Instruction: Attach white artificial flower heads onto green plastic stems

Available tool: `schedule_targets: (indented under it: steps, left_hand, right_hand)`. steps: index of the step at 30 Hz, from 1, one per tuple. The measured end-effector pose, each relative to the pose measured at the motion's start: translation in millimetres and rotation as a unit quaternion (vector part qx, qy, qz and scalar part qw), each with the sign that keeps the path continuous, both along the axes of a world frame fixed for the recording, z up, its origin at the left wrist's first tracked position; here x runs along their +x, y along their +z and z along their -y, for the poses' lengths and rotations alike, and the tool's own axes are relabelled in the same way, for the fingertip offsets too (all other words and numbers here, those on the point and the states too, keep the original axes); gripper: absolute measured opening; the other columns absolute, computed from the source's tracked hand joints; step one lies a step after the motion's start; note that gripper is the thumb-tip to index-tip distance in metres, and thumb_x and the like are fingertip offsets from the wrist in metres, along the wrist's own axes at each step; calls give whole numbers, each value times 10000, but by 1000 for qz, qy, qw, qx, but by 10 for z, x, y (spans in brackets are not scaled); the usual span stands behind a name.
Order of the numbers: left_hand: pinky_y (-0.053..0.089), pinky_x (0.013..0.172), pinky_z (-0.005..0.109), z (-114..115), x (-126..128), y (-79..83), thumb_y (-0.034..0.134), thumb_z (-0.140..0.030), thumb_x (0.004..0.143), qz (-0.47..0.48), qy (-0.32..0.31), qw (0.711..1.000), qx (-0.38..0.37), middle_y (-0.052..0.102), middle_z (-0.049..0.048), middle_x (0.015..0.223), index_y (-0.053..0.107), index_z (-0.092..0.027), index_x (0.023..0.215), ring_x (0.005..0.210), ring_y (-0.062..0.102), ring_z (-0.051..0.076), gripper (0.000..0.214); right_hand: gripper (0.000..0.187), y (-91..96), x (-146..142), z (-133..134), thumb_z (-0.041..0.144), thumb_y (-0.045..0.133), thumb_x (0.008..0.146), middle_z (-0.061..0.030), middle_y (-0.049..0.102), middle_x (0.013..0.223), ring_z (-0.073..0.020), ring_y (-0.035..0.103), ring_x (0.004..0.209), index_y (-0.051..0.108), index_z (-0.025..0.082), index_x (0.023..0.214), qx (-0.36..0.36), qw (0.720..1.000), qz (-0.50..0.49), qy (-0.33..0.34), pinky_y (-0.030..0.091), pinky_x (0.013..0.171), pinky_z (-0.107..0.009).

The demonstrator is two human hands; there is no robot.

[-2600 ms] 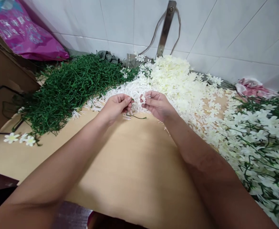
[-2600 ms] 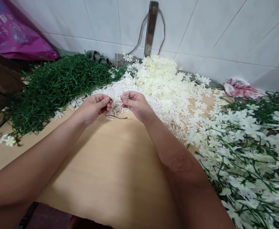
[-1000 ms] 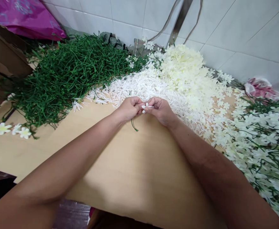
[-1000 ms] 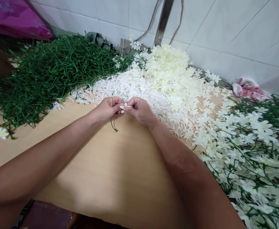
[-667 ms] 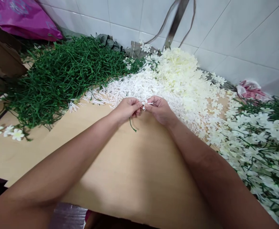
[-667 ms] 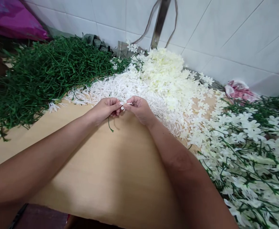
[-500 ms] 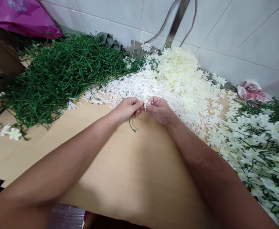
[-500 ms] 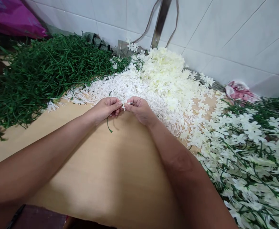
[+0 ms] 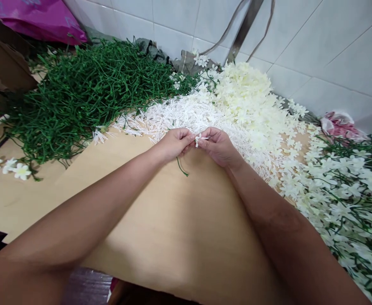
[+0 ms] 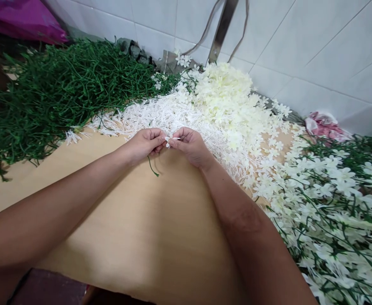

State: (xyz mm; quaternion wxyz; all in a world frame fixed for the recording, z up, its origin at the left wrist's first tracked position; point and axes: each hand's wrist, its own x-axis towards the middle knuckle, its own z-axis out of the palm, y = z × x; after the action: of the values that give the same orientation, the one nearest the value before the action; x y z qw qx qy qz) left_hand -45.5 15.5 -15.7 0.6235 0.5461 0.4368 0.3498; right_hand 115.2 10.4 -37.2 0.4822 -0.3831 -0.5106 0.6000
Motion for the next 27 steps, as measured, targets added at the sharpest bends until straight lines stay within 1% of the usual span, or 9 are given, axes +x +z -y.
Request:
schedule_targets:
  steps: [4, 7, 10, 14, 19, 22, 25, 26, 27]
  left_hand:
    - [209, 444, 199, 33, 45, -2, 504, -118, 838, -16, 37, 999, 35, 388, -68, 419, 446, -150, 529, 400, 308, 39, 316]
    - [220, 465, 208, 39, 56, -23, 506, -128, 826, -24, 41, 997, 58, 385, -69, 439, 430, -158, 526, 428, 316, 50, 311]
    - [235, 486, 211, 33, 53, -48, 501, -122, 813, -39, 31, 996, 80, 386, -69, 460, 438, -159, 534, 458, 330, 57, 288]
    - [239, 499, 211, 21, 38, -75, 505, -132, 795, -59, 10, 993, 99, 388, -68, 479, 453, -158, 547, 482, 331, 62, 255]
    - [239, 498, 205, -1, 5, -98, 522, -141, 756, -67, -16, 992, 109, 410, -63, 489, 476, -158, 555, 492, 333, 65, 206]
    - [239, 489, 202, -19, 10, -83, 509, -107, 729, -80, -23, 991, 102, 402, -64, 466, 473, -161, 545, 471, 335, 64, 195]
    - [261, 486, 207, -24, 29, -32, 473, -138, 766, -89, -36, 992, 85, 399, -58, 466, 469, -168, 560, 449, 335, 69, 208]
    - [284, 499, 211, -17, 29, -6, 467, -160, 783, -104, -30, 988, 108, 413, -49, 483, 473, -168, 565, 466, 355, 76, 217]
    - [317, 529, 216, -6, 21, 26, 467, -187, 797, -123, -16, 980, 157, 449, -33, 521, 491, -166, 581, 507, 397, 87, 219]
  right_hand:
    - [348, 12, -21, 8, 335, 857, 527, 35, 648, 653, -92, 618, 650, 575, 185, 666, 42, 999, 19, 5, 509, 717, -259]
    - [352, 18, -41, 15, 318, 861, 518, 40, 628, 641, -84, 605, 631, 567, 182, 656, 62, 998, 22, 4, 503, 706, -254]
    - [380, 32, -63, 29, 304, 876, 475, 32, 627, 659, -88, 597, 644, 548, 179, 620, 65, 997, 37, -11, 495, 676, -248]
    - [395, 50, -64, 40, 313, 883, 440, 34, 607, 638, -85, 566, 623, 542, 177, 588, 50, 996, 73, -20, 471, 608, -233]
    - [434, 40, -57, 29, 307, 897, 390, 55, 571, 571, -67, 542, 561, 535, 171, 588, 2, 997, 81, -10, 447, 559, -215]
    - [456, 51, -73, 27, 333, 896, 380, 64, 567, 545, -68, 552, 547, 528, 170, 594, -17, 997, 79, -14, 454, 548, -214]
    - [465, 123, -50, 17, 348, 892, 394, 60, 582, 538, -71, 569, 536, 524, 164, 610, -27, 997, 67, 0, 464, 543, -214]
    - [465, 164, -23, 11, 347, 891, 404, 57, 585, 534, -71, 572, 527, 523, 161, 619, -28, 998, 63, 6, 463, 536, -211]
    - [463, 213, 17, 3, 344, 890, 416, 56, 584, 528, -70, 570, 514, 523, 160, 630, -29, 998, 62, 12, 458, 524, -207]
